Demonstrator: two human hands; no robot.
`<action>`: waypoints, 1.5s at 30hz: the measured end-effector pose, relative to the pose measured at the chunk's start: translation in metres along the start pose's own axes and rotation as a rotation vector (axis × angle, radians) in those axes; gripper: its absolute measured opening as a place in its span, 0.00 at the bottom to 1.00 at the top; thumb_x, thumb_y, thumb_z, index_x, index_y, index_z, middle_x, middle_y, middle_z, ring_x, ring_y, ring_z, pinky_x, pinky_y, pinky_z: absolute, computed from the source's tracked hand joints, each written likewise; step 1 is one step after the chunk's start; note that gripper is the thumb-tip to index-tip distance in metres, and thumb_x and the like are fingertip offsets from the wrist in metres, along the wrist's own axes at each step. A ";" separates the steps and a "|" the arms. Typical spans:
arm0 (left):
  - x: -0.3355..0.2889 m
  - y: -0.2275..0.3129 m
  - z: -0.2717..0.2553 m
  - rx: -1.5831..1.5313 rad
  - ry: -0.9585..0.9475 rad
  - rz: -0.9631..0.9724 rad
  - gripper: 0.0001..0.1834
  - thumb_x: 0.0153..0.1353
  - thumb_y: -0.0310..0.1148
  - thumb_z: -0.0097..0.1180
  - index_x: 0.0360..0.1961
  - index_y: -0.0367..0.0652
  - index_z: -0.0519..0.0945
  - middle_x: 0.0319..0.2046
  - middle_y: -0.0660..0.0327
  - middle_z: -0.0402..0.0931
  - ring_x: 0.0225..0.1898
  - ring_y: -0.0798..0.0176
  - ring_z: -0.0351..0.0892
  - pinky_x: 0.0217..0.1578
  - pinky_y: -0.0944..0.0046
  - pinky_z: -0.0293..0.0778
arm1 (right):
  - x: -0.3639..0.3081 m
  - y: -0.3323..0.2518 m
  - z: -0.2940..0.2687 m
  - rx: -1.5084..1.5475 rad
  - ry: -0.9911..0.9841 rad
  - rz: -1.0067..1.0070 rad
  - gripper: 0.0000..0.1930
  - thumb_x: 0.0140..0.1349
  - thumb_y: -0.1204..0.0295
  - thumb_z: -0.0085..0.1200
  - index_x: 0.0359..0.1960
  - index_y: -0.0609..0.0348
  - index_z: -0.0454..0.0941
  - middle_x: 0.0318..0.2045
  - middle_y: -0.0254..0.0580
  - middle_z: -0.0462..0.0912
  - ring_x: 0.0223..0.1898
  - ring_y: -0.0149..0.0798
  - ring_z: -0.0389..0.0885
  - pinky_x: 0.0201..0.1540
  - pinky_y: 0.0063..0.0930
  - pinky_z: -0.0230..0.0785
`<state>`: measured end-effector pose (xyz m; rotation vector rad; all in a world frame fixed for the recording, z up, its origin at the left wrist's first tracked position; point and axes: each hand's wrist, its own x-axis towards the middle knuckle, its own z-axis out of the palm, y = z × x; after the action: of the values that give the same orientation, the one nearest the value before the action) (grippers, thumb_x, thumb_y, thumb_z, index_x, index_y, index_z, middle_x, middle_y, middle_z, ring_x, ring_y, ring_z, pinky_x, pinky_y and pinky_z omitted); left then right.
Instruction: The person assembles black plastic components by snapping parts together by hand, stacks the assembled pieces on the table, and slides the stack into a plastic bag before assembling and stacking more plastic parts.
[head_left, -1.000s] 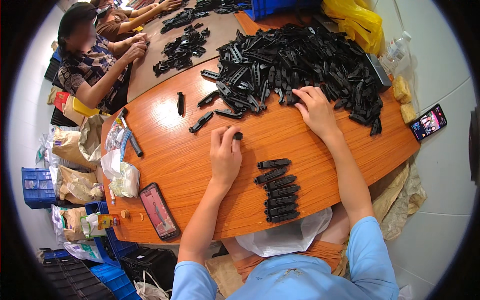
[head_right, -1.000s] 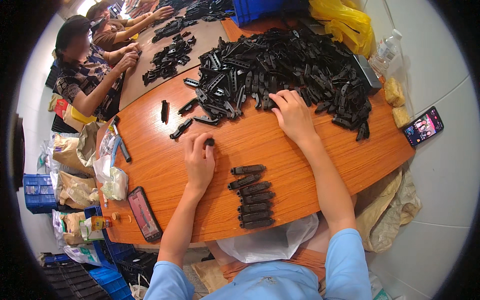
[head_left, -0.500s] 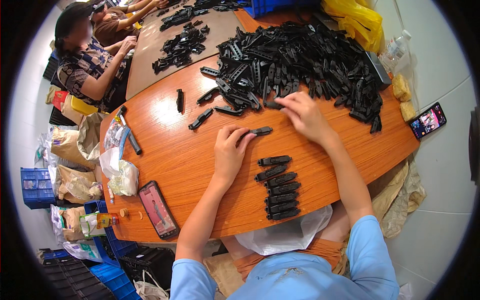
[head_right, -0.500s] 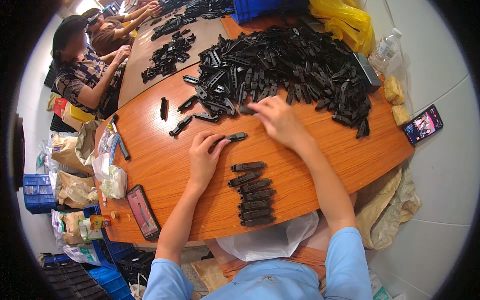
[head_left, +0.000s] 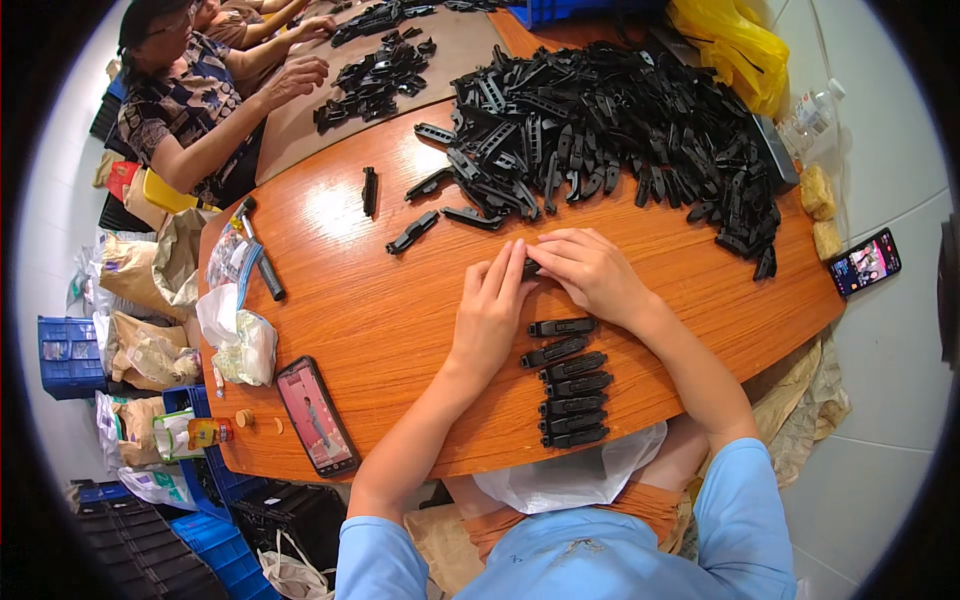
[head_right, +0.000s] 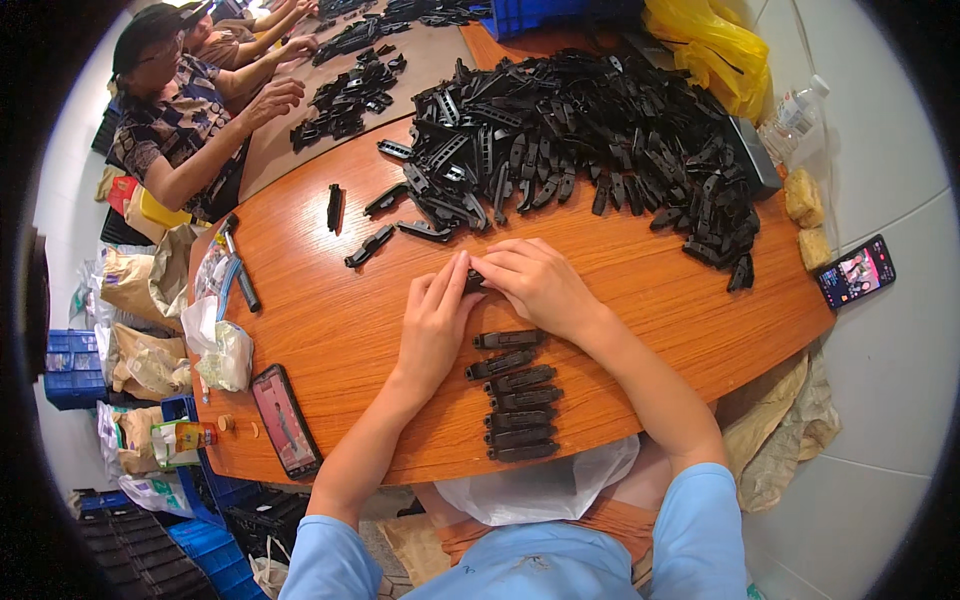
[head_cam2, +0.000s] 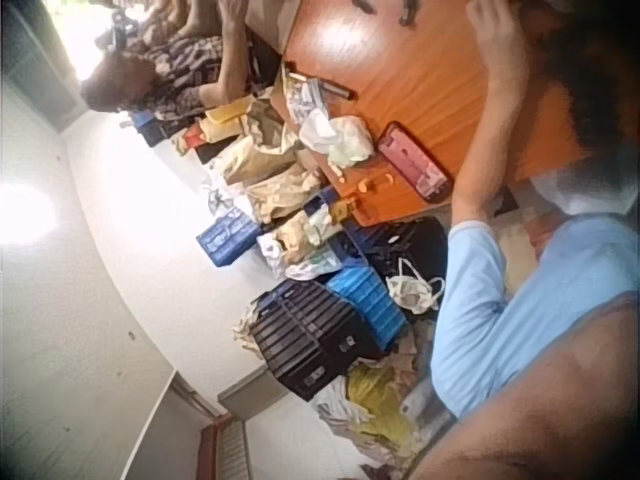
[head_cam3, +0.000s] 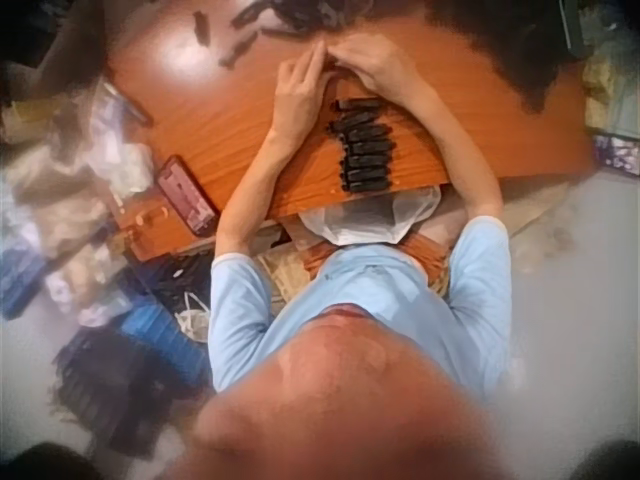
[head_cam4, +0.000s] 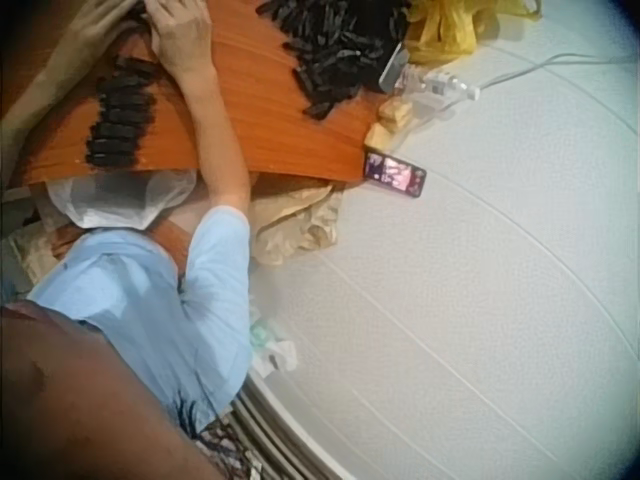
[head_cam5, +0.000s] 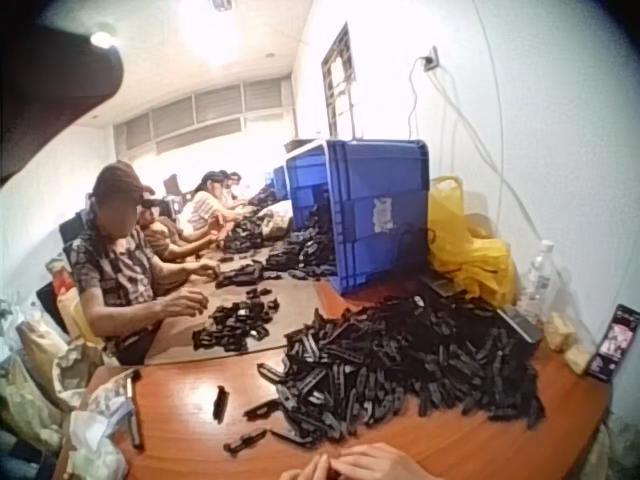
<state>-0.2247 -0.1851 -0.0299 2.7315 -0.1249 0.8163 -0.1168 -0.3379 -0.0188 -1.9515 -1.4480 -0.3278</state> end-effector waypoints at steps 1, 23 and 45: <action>-0.001 0.002 -0.001 0.002 -0.002 0.000 0.30 0.54 0.32 0.64 0.58 0.35 0.72 0.50 0.53 0.76 0.45 0.58 0.74 0.46 0.61 0.73 | 0.001 -0.002 0.001 -0.015 -0.001 0.008 0.17 0.54 0.76 0.58 0.48 0.58 0.80 0.42 0.44 0.82 0.47 0.44 0.78 0.48 0.36 0.71; 0.010 -0.006 -0.003 -0.018 -0.139 -0.233 0.23 0.71 0.36 0.39 0.63 0.34 0.64 0.63 0.46 0.59 0.65 0.46 0.53 0.65 0.53 0.52 | 0.001 0.029 -0.034 0.330 0.024 0.422 0.11 0.60 0.75 0.56 0.44 0.62 0.82 0.49 0.42 0.81 0.56 0.43 0.73 0.57 0.32 0.67; 0.001 -0.004 -0.005 -0.111 0.016 -0.318 0.11 0.59 0.23 0.56 0.41 0.33 0.70 0.43 0.48 0.64 0.47 0.46 0.64 0.49 0.53 0.64 | -0.006 0.047 -0.044 -0.101 0.135 0.469 0.14 0.55 0.80 0.55 0.45 0.66 0.77 0.45 0.46 0.73 0.42 0.47 0.77 0.46 0.37 0.72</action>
<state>-0.2256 -0.1801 -0.0260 2.5482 0.2546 0.7165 -0.0677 -0.3781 -0.0075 -2.2293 -0.8675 -0.3126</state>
